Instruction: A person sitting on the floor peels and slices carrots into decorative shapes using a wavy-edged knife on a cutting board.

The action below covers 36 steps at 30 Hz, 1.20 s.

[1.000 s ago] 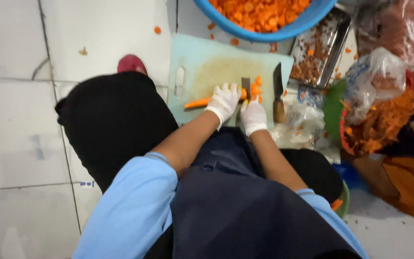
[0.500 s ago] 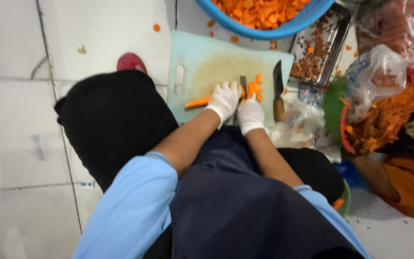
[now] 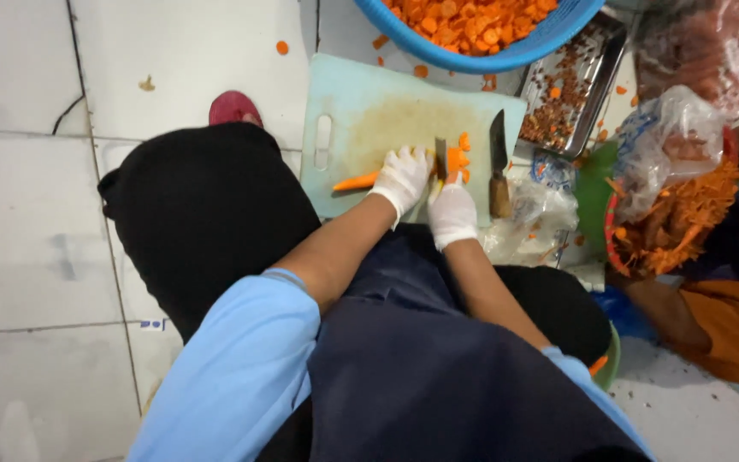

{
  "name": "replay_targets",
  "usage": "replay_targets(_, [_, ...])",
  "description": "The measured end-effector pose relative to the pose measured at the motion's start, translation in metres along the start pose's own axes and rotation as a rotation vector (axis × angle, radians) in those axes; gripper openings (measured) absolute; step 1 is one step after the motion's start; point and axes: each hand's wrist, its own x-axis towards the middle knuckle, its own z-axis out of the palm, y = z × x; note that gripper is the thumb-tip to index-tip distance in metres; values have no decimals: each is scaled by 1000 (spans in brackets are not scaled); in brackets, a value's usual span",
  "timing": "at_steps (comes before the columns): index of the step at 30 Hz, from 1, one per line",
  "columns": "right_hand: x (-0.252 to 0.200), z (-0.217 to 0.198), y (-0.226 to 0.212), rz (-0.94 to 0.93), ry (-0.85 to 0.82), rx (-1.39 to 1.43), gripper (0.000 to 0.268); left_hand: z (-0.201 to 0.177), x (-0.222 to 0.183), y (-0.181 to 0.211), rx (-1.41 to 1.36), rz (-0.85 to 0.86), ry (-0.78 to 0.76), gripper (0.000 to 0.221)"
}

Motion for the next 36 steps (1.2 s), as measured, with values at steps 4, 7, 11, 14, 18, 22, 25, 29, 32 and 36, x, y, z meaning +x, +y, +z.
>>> replay_targets(4, [36, 52, 16, 54, -65, 140, 50, -17, 18, -8, -11, 78, 24, 21])
replay_targets(7, [20, 38, 23, 63, -63, 195, 49, -22, 10, -9, -7, 179, 24, 22])
replay_targets(11, [-2, 13, 19, 43, 19, 188, 52, -16, 4, -14, -42, 179, -34, 16])
replay_targets(14, [-9, -3, 11, 30, 63, 143, 51, -10, 2, -15, -45, 234, -63, 11])
replay_targets(18, [-1, 22, 19, -29, 22, 76, 46, -8, 1, -15, -13, 236, -54, 10])
replay_targets(22, [11, 34, 13, 46, -110, 73, 52, -11, 3, -15, -29, 233, -78, 7])
replay_targets(25, [25, 40, 16, 104, -161, 71, 58, -10, 5, -11, -20, 206, -34, 13])
replay_targets(29, [28, 32, 10, 84, -188, 121, 47, -16, 3, -8, 17, 166, 9, 15])
replay_targets(32, [21, 28, 5, 88, -166, 128, 47, -29, 6, -19, 36, 171, 8, 17])
replay_targets(36, [25, 43, 10, 86, -128, 136, 53, -30, -2, -43, 166, 113, -13, 23])
